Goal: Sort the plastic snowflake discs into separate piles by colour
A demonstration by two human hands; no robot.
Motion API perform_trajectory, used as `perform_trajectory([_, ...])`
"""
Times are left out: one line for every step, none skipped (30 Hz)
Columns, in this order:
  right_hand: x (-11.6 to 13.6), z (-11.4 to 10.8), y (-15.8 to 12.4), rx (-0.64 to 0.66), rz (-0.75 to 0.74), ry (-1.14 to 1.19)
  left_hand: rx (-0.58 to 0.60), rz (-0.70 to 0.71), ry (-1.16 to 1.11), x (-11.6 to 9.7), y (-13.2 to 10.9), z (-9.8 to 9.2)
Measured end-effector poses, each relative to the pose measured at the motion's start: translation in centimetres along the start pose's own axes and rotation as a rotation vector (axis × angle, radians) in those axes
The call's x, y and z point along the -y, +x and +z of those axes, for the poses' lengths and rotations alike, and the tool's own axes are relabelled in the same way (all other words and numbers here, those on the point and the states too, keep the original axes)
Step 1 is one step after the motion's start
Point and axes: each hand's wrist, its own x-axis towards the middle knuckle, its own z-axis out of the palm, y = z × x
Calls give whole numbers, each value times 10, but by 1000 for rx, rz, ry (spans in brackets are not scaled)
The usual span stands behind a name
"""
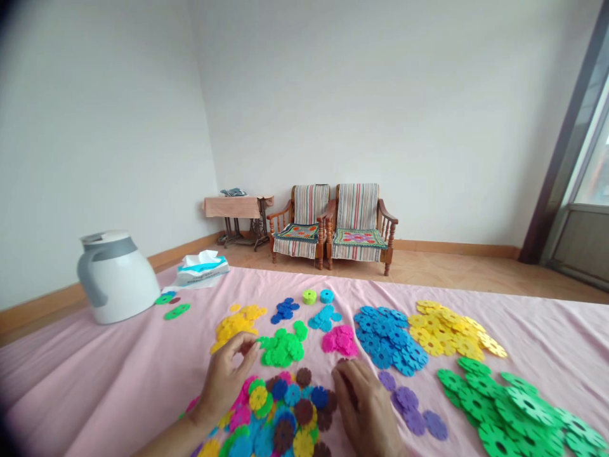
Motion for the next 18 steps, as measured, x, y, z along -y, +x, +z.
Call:
perform_trajectory([-1, 1, 2, 10, -27, -16, 1, 2, 1, 0, 3, 2])
perform_trajectory([-1, 1, 4, 18, -48, -29, 3, -1, -1, 0, 5, 4])
perform_trajectory([-1, 2, 6, 21, -61, -38, 4, -8, -3, 1, 7, 5])
perform_trajectory([0, 2, 6, 23, -68, -46, 8, -17, -4, 2, 8, 6])
perform_trajectory([0, 2, 7, 29, -69, -52, 12, -28, -6, 3, 9, 7])
perform_trajectory([1, 2, 6, 37, -65, -55, 18, -38, -9, 5, 10, 7])
perform_trajectory([2, 1, 5, 47, -59, -56, 24, -47, -12, 6, 10, 6])
perform_trajectory([3, 1, 4, 55, -52, -55, 30, -53, -15, 7, 9, 6])
perform_trajectory([5, 0, 2, 55, -45, -53, 38, -56, -18, 8, 9, 4])
perform_trajectory([7, -1, 0, 48, -43, -51, 42, -57, -22, 9, 8, 3])
perform_trajectory([9, -3, -3, 35, -44, -51, 45, -59, -23, 9, 7, 1])
perform_trajectory([12, -4, -6, 21, -52, -53, 46, -61, -21, 9, 5, -1])
perform_trajectory([15, -6, -10, 10, -70, -57, 42, -64, -18, 9, 3, -3])
perform_trajectory([18, -7, -14, 6, -96, -58, 36, -69, -14, 8, 1, -5])
perform_trajectory([21, -8, -18, 9, -124, -57, 31, -74, -10, 8, -1, -7])
perform_trajectory([24, -8, -22, 15, -146, -53, 29, -78, -8, 7, -3, -9])
perform_trajectory([27, -8, -27, 16, -160, -48, 29, -80, -7, 6, -6, -12])
perform_trajectory([30, -8, -31, 11, -165, -43, 32, -81, -8, 4, -8, -14])
